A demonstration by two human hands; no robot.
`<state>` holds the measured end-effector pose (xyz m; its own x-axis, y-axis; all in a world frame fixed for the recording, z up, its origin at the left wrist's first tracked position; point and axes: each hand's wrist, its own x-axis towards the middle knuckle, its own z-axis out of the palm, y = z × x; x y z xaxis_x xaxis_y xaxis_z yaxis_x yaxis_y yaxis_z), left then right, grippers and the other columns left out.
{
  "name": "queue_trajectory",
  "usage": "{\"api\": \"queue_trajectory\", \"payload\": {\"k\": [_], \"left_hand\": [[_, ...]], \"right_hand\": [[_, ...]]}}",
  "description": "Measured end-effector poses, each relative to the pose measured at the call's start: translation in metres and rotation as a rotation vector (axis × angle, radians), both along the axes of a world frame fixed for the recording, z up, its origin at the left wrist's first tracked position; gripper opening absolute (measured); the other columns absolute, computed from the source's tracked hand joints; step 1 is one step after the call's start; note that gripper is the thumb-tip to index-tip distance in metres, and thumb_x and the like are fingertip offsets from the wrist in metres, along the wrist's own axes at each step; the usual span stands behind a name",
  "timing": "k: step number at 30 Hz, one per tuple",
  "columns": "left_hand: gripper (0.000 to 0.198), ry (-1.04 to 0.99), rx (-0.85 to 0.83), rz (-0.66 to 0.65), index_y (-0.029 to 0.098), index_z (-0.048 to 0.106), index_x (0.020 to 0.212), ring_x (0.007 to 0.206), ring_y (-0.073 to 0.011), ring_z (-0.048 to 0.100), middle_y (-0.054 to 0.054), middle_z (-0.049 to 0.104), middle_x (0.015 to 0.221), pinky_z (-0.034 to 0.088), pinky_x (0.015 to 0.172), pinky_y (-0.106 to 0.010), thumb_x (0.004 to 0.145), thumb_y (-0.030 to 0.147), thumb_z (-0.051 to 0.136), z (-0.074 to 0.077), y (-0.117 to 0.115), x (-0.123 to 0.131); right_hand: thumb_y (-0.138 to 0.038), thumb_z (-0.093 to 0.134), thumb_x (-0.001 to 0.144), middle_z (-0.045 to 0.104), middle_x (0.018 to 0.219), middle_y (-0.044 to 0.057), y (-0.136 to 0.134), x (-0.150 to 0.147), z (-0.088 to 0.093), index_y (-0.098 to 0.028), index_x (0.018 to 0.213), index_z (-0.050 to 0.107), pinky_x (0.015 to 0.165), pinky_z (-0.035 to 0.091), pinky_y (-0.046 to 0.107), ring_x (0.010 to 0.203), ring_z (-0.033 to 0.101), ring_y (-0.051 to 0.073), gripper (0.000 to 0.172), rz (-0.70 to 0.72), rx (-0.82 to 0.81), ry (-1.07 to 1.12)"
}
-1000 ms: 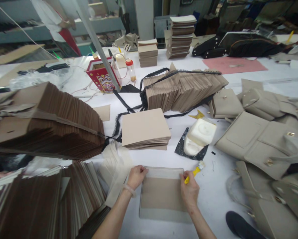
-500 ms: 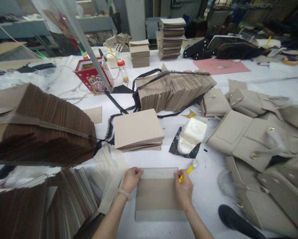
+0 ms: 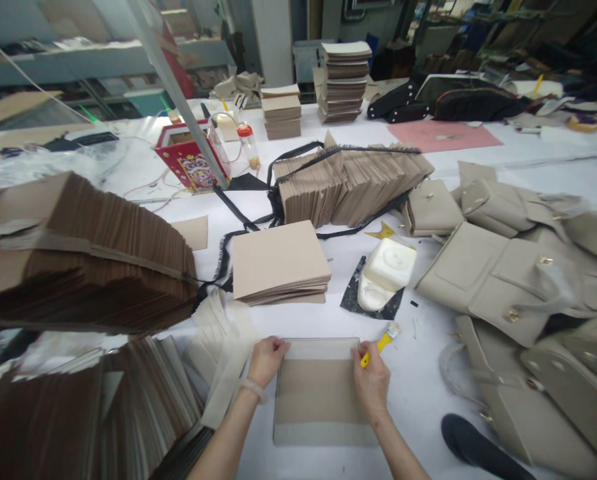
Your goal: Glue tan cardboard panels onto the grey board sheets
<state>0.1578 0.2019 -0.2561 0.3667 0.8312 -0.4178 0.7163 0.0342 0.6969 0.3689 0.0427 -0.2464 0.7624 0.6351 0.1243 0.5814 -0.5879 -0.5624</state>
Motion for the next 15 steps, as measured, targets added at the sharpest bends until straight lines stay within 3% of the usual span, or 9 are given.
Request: {"api": "queue_trajectory", "payload": {"k": [4, 7, 11, 13, 15], "left_hand": [[0.021, 0.03, 0.037, -0.008, 0.014, 0.066, 0.072, 0.066, -0.0149, 0.059, -0.002, 0.065, 0.065, 0.037, 0.062, -0.024, 0.086, 0.029, 0.058, -0.003, -0.001, 0.002], [0.018, 0.059, 0.081, -0.013, 0.014, 0.065, 0.079, 0.067, -0.0157, 0.06, -0.003, 0.066, 0.068, 0.039, 0.063, -0.025, 0.088, 0.027, 0.057, -0.003, -0.005, 0.002], [0.016, 0.093, 0.217, -0.051, 0.016, 0.064, 0.098, 0.08, -0.0192, 0.061, -0.008, 0.068, 0.09, 0.042, 0.07, -0.029, 0.091, 0.023, 0.051, 0.004, -0.02, 0.004], [0.017, 0.085, 0.296, -0.137, 0.02, 0.065, 0.097, 0.095, -0.0208, 0.06, -0.009, 0.067, 0.104, 0.042, 0.081, -0.032, 0.091, 0.017, 0.049, 0.007, -0.026, 0.008], [0.017, 0.084, 0.358, -0.215, 0.021, 0.066, 0.094, 0.101, -0.0226, 0.058, -0.009, 0.066, 0.104, 0.042, 0.087, -0.035, 0.091, 0.018, 0.049, 0.009, -0.03, 0.01]], "right_hand": [[-0.058, 0.037, 0.093, 0.064, 0.081, 0.006, 0.001, 0.001, -0.001, -0.02, 0.095, 0.058, 0.065, 0.04, 0.031, 0.073, 0.058, 0.023, 0.043, 0.013, 0.003, -0.021], [-0.048, 0.038, 0.094, 0.062, 0.087, 0.011, -0.002, 0.003, -0.007, -0.018, 0.106, 0.06, 0.065, 0.041, 0.033, 0.078, 0.056, 0.025, 0.039, 0.069, -0.042, -0.163], [-0.021, 0.037, 0.086, 0.058, 0.075, 0.01, -0.014, 0.014, -0.019, -0.015, 0.107, 0.063, 0.072, 0.043, 0.036, 0.081, 0.055, 0.029, 0.033, 0.38, -0.089, -0.499], [-0.021, 0.043, 0.079, 0.056, 0.07, 0.01, -0.019, 0.022, -0.025, -0.016, 0.104, 0.063, 0.07, 0.043, 0.039, 0.076, 0.054, 0.03, 0.032, 0.459, -0.072, -0.602], [-0.024, 0.047, 0.076, 0.053, 0.067, 0.009, -0.021, 0.028, -0.027, -0.018, 0.102, 0.064, 0.068, 0.042, 0.041, 0.071, 0.053, 0.031, 0.032, 0.492, -0.06, -0.654]]}}
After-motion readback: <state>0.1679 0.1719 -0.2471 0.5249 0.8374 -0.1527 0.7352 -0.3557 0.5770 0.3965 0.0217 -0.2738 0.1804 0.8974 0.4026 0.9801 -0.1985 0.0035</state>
